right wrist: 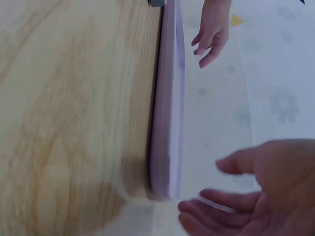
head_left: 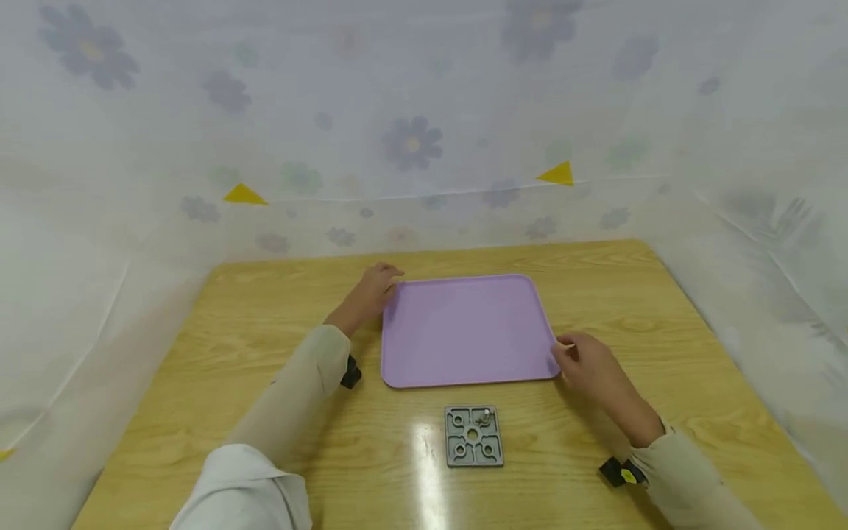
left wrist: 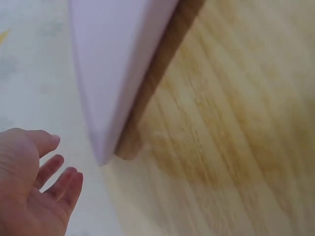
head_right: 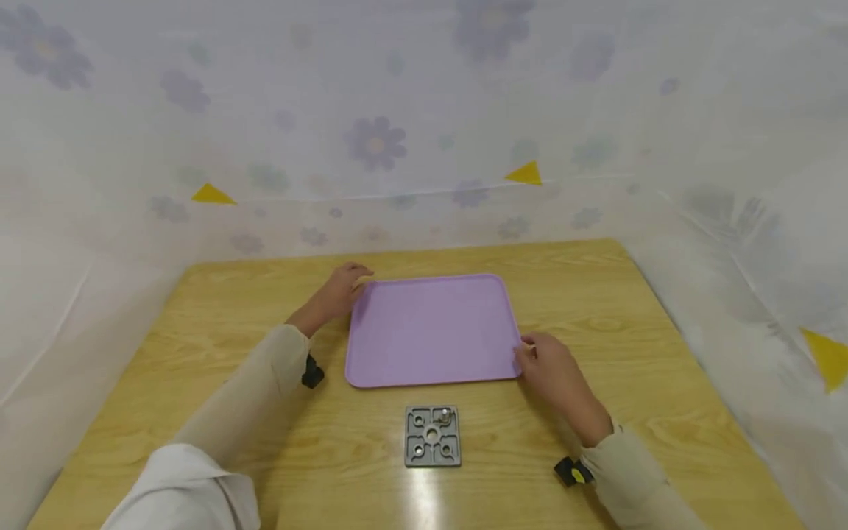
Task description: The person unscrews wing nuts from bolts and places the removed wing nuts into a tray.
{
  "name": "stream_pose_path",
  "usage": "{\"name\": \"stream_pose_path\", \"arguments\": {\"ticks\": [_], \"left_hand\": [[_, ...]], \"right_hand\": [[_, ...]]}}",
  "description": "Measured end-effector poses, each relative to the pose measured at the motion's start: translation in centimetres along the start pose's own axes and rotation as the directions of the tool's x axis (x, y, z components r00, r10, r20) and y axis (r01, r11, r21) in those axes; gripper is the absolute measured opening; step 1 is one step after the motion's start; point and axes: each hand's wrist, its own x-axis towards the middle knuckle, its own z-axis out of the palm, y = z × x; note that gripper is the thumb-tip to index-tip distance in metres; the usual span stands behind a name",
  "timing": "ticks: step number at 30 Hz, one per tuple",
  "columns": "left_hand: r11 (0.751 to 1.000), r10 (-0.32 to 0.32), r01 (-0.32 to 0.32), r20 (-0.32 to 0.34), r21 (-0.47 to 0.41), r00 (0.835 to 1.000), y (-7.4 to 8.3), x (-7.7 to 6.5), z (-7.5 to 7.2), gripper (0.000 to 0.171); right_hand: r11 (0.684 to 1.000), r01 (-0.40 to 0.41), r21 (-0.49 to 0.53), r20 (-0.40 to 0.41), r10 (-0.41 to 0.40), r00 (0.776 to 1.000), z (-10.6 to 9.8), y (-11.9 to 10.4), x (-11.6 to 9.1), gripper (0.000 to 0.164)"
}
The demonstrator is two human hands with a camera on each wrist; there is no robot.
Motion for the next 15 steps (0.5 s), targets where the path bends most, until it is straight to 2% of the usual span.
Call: {"name": "stream_pose_path", "arguments": {"ticks": [3, 7, 9, 12, 15], "left_hand": [[0.996, -0.017, 0.019, 0.018, -0.090, 1.000, 1.7, -1.7, -0.9, 0.038], [0.970, 0.038, -0.032, 0.021, -0.241, 0.999, 3.8, -4.9, -1.3, 0.048], [0.952, 0.059, -0.052, 0.016, -0.303, 0.998, 4.7, -6.7, -1.0, 0.057], [0.932, 0.087, -0.085, -0.010, -0.352, 0.996, 6.0, -9.5, -0.4, 0.070], [0.940, 0.094, -0.105, -0.050, -0.324, 0.994, 7.3, -11.9, 0.2, 0.081]], "right_hand": [[0.990, 0.138, 0.000, 0.019, -0.138, 0.990, 0.2, -0.8, -0.4, 0.045], [0.952, 0.305, -0.022, 0.126, -0.300, 0.946, 0.7, -1.8, -1.2, 0.057], [0.937, 0.346, -0.041, 0.176, -0.335, 0.926, 0.8, -2.2, -1.7, 0.064], [0.929, 0.363, -0.077, 0.228, -0.338, 0.913, 1.0, -2.7, -2.6, 0.074], [0.914, 0.390, -0.110, 0.250, -0.355, 0.901, 1.2, -3.0, -3.3, 0.077]]}}
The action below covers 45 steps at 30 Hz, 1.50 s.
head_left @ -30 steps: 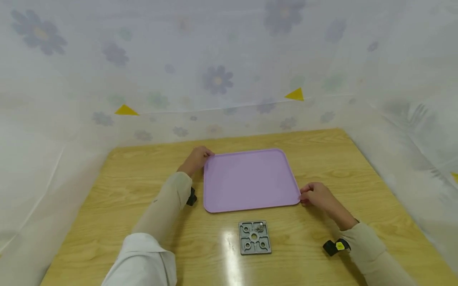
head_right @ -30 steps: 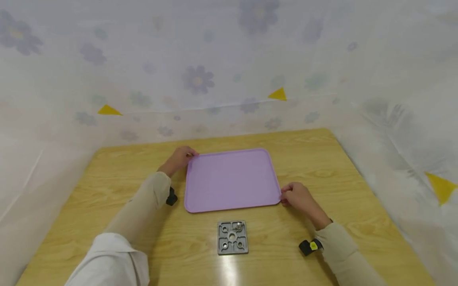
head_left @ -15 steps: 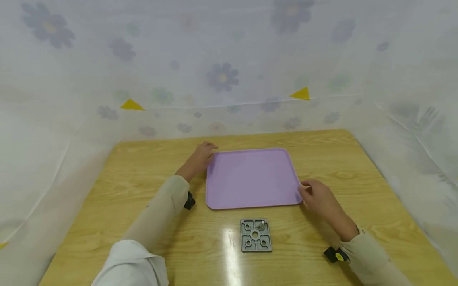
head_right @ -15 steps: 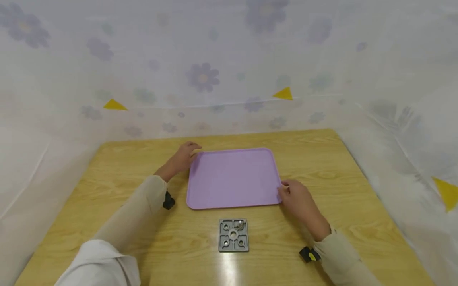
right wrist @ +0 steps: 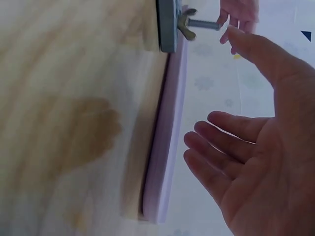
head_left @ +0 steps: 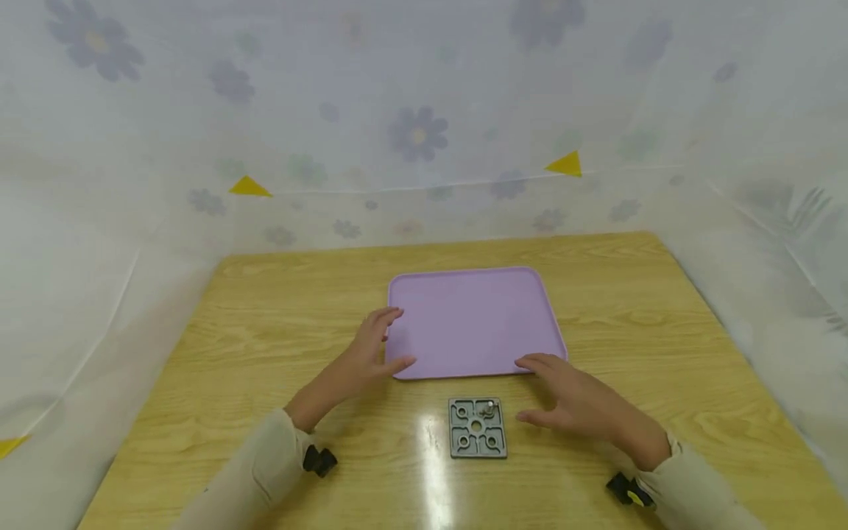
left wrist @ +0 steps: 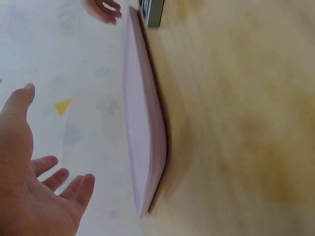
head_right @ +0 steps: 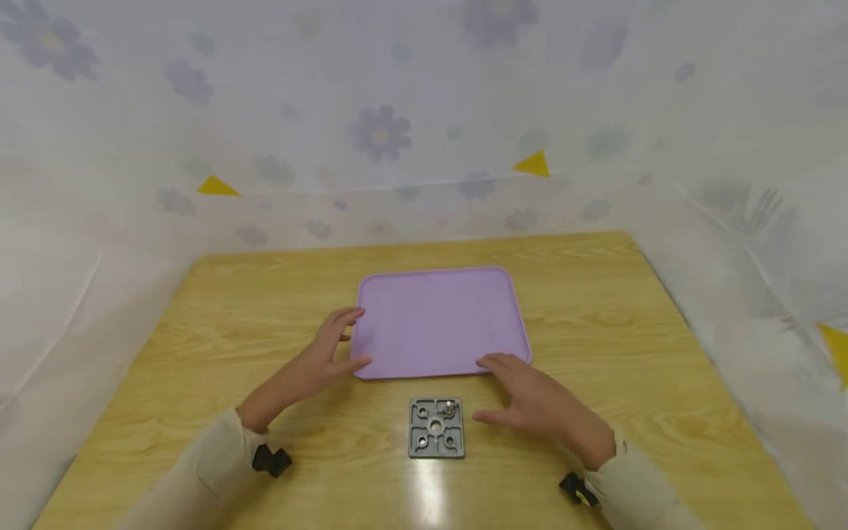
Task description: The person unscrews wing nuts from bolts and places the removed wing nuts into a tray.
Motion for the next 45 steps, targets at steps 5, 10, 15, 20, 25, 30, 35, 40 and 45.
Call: {"name": "stream_pose_path", "arguments": {"ticks": [5, 10, 15, 20, 25, 30, 35, 40, 45], "left_hand": [[0.991, -0.081, 0.080, 0.010, 0.110, 0.997, 1.9, -2.9, 1.5, 0.099], [0.979, -0.136, 0.119, 0.096, 0.164, 0.986, 3.5, -4.7, 3.0, 0.108], [0.979, -0.084, 0.050, 0.165, 0.197, 0.983, 3.9, -5.2, 4.0, 0.108], [0.979, -0.032, -0.015, 0.228, 0.203, 0.973, 3.7, -5.0, 5.3, 0.109], [0.962, -0.036, -0.042, 0.277, 0.271, 0.960, 4.2, -5.0, 6.7, 0.113], [0.920, -0.009, -0.096, 0.268, 0.379, 0.963, 4.7, -4.9, 7.6, 0.113], [0.904, -0.027, -0.086, 0.258, 0.418, 0.966, 4.9, -4.7, 8.2, 0.107], [0.902, -0.006, -0.097, 0.237, 0.421, 0.971, 4.6, -4.4, 8.6, 0.099], [0.910, 0.011, -0.101, 0.222, 0.401, 0.975, 4.1, -4.1, 8.9, 0.093]], "right_hand": [[0.996, 0.070, -0.056, -0.006, -0.071, 0.997, 1.0, -0.7, -0.6, 0.076], [0.995, 0.062, -0.083, 0.016, -0.061, 0.998, 2.1, -1.3, -0.9, 0.086], [0.994, 0.075, -0.086, 0.026, -0.073, 0.997, 2.5, -1.8, -0.9, 0.092], [0.992, 0.095, -0.087, 0.023, -0.093, 0.995, 2.7, -2.0, -0.7, 0.093], [0.990, 0.123, -0.073, 0.025, -0.121, 0.992, 3.1, -2.2, -0.5, 0.093], [0.987, 0.144, -0.065, 0.030, -0.142, 0.989, 3.5, -2.5, -0.2, 0.093], [0.986, 0.156, -0.059, 0.022, -0.155, 0.988, 3.9, -2.6, 0.0, 0.095], [0.989, 0.139, -0.053, 0.035, -0.137, 0.990, 4.1, -2.7, 0.2, 0.095], [0.991, 0.132, -0.032, 0.040, -0.131, 0.991, 4.2, -2.8, 0.4, 0.092]]}}
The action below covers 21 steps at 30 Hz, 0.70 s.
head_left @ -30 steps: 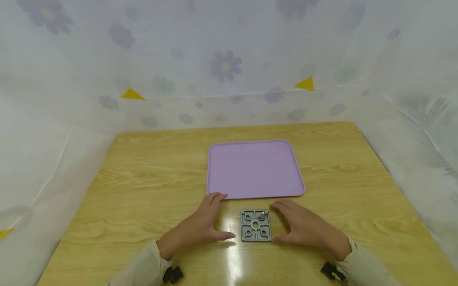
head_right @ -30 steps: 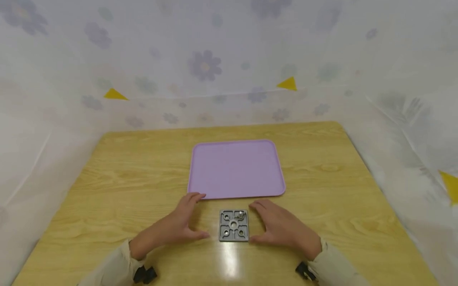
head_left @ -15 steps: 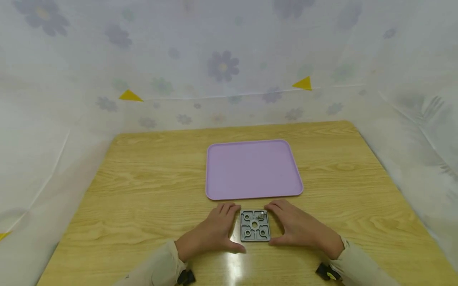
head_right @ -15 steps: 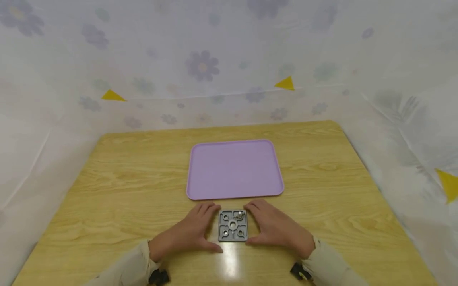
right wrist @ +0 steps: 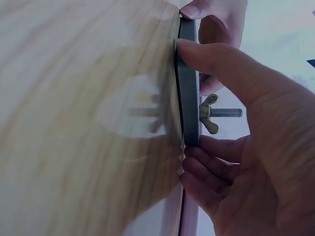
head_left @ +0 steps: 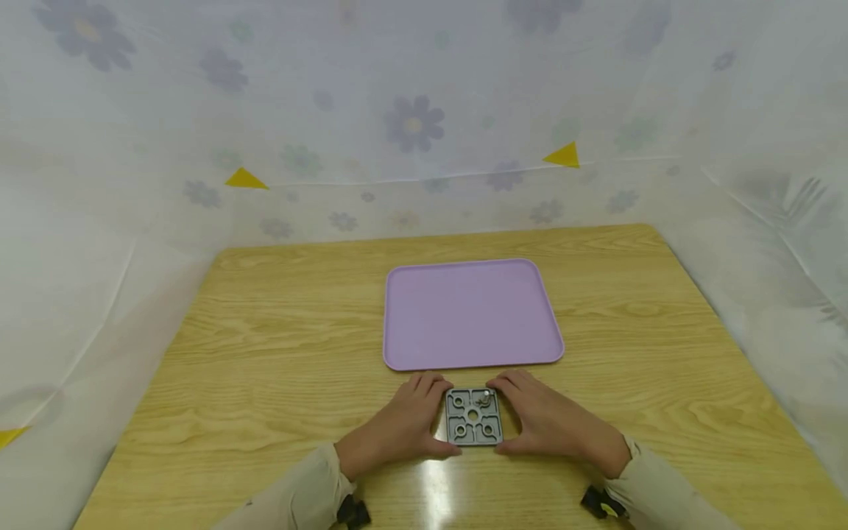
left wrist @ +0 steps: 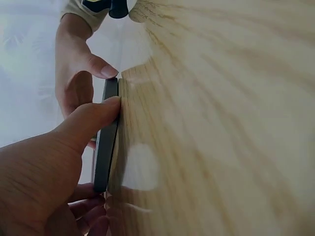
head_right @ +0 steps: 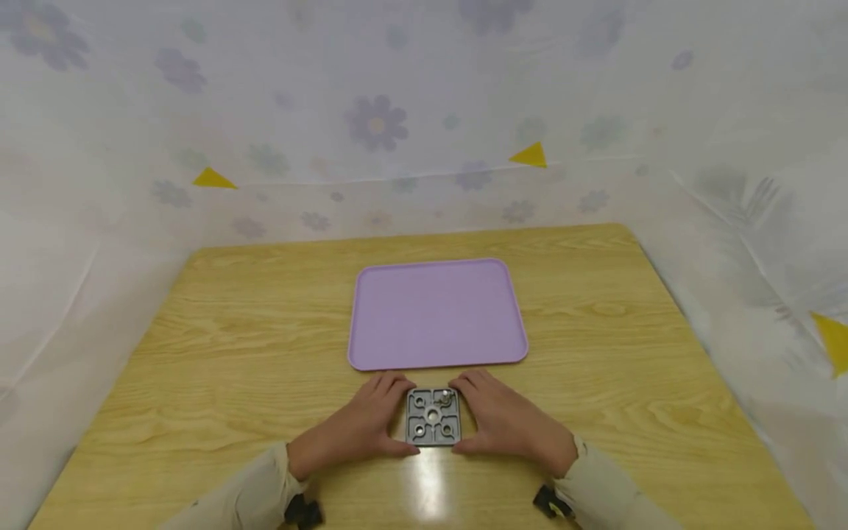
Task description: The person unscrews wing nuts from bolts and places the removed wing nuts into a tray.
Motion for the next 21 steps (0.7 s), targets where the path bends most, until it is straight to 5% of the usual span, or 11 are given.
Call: {"name": "stream_pose_path", "arguments": {"ticks": [8, 17, 21], "left_hand": [[0.979, -0.013, 0.018, 0.029, -0.204, 1.000, -0.3, 0.1, -0.8, 0.091], [0.880, 0.005, 0.016, 0.042, -0.475, 0.999, -0.5, 0.2, -4.6, 0.085], [0.822, 0.062, -0.065, -0.024, -0.566, 0.998, -0.6, 0.7, -6.2, 0.095]], "right_hand": [[0.998, -0.041, 0.056, -0.010, 0.041, 0.999, -0.2, -0.3, 0.0, 0.088], [0.990, -0.023, 0.141, -0.109, 0.038, 0.993, -1.7, -0.9, 1.0, 0.086], [0.980, 0.020, 0.199, -0.182, 0.017, 0.983, -2.8, -1.3, 1.7, 0.086]]}}
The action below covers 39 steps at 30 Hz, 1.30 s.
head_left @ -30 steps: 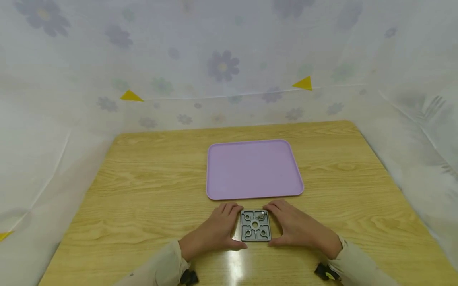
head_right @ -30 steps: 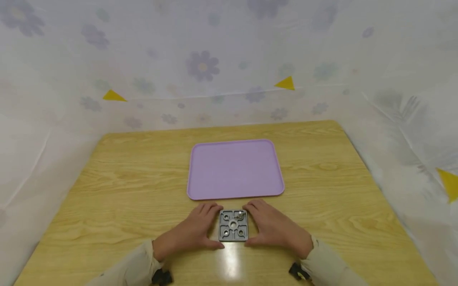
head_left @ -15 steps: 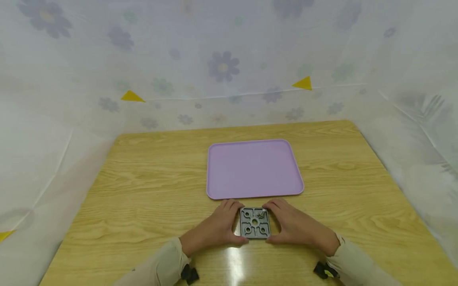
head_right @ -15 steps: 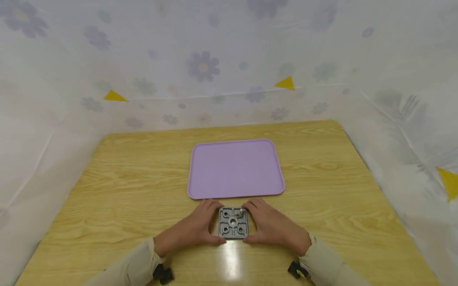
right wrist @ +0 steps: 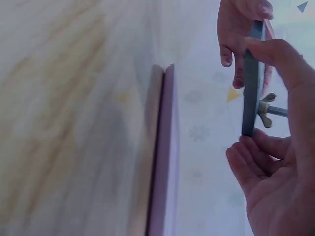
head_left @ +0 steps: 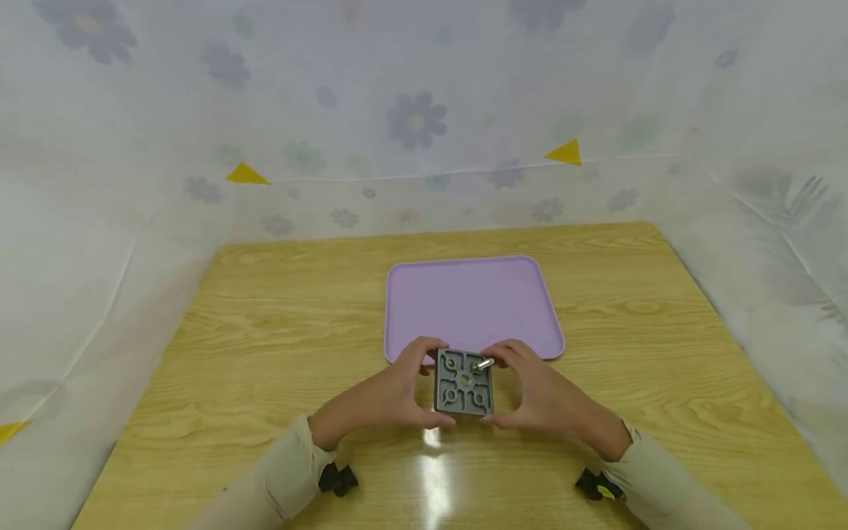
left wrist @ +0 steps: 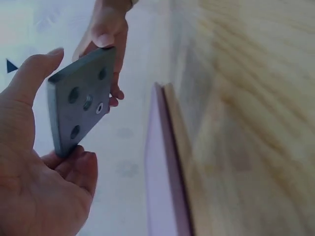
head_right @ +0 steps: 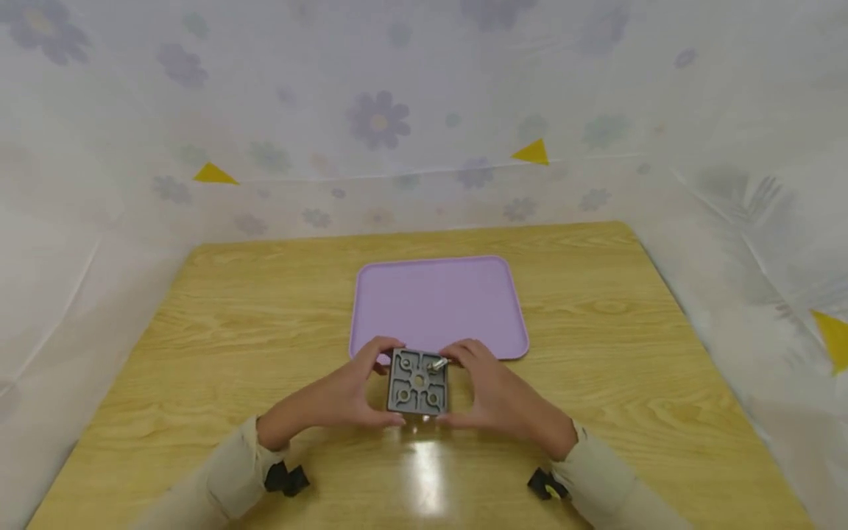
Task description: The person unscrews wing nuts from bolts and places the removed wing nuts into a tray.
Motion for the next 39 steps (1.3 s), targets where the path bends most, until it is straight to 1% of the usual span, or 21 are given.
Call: {"name": "stream_pose_path", "arguments": {"ticks": [3, 5, 6, 8, 10, 11, 12, 14, 17, 19, 20, 23, 26, 30, 34, 39], "left_hand": [[0.995, 0.093, -0.094, -0.045, -0.027, 0.995, 0.6, 0.5, -0.8, 0.104], [0.986, 0.164, -0.167, -0.083, -0.031, 0.983, 1.1, 0.9, -1.3, 0.106], [0.980, 0.191, -0.195, -0.101, -0.032, 0.976, 1.6, 1.0, -1.6, 0.106], [0.968, 0.233, -0.243, -0.138, -0.065, 0.963, 3.0, 1.2, -2.2, 0.105], [0.949, 0.272, -0.293, -0.169, -0.116, 0.947, 4.3, 1.5, -2.7, 0.103], [0.940, 0.277, -0.306, -0.185, -0.153, 0.943, 4.9, 1.6, -2.9, 0.102], [0.929, 0.281, -0.318, -0.197, -0.189, 0.939, 5.4, 1.7, -3.1, 0.101], [0.898, 0.311, -0.362, -0.223, -0.250, 0.924, 5.4, 1.9, -3.1, 0.097], [0.859, 0.339, -0.410, -0.261, -0.305, 0.904, 4.7, 2.5, -2.9, 0.093], [0.841, 0.352, -0.432, -0.279, -0.325, 0.894, 4.2, 2.9, -2.8, 0.091], [0.836, 0.354, -0.439, -0.286, -0.330, 0.890, 4.1, 3.0, -2.7, 0.091], [0.829, 0.364, -0.453, -0.297, -0.328, 0.883, 3.9, 3.4, -2.7, 0.089], [0.826, 0.377, -0.466, -0.303, -0.318, 0.875, 4.0, 3.6, -2.8, 0.088], [0.826, 0.382, -0.474, -0.315, -0.305, 0.869, 4.2, 3.7, -2.8, 0.087], [0.831, 0.377, -0.474, -0.330, -0.292, 0.865, 4.5, 3.8, -2.9, 0.088], [0.840, 0.364, -0.462, -0.336, -0.285, 0.869, 4.6, 3.6, -3.1, 0.088]], "right_hand": [[0.998, 0.027, 0.058, -0.055, -0.024, 0.998, -0.5, -0.4, 0.6, 0.088], [0.996, 0.045, 0.083, -0.091, -0.037, 0.995, -0.8, -0.7, 1.0, 0.089], [0.993, 0.056, 0.104, -0.107, -0.045, 0.993, -0.9, -0.9, 1.2, 0.089], [0.988, 0.075, 0.136, -0.145, -0.055, 0.988, -1.0, -1.2, 1.6, 0.088], [0.977, 0.104, 0.188, -0.184, -0.069, 0.981, -0.9, -1.4, 2.0, 0.087], [0.969, 0.121, 0.217, -0.202, -0.077, 0.976, -0.9, -1.5, 2.3, 0.086], [0.959, 0.138, 0.246, -0.218, -0.084, 0.972, -0.9, -1.8, 2.5, 0.085], [0.929, 0.189, 0.317, -0.252, -0.109, 0.961, -1.2, -2.8, 3.0, 0.083], [0.878, 0.230, 0.419, -0.271, -0.121, 0.955, -1.8, -4.5, 3.6, 0.079], [0.840, 0.244, 0.484, -0.275, -0.118, 0.954, -2.1, -5.3, 4.0, 0.077], [0.827, 0.239, 0.508, -0.272, -0.110, 0.956, -2.1, -5.5, 4.1, 0.077], [0.795, 0.228, 0.562, -0.267, -0.087, 0.960, -1.7, -5.6, 4.5, 0.077], [0.768, 0.217, 0.602, -0.259, -0.070, 0.963, -0.9, -5.0, 4.8, 0.079], [0.732, 0.224, 0.643, -0.254, -0.072, 0.964, 0.0, -4.3, 5.1, 0.079], [0.712, 0.249, 0.657, -0.259, -0.097, 0.961, 0.3, -4.2, 5.3, 0.078], [0.696, 0.256, 0.671, -0.253, -0.109, 0.961, 0.4, -4.3, 5.5, 0.079]]}}
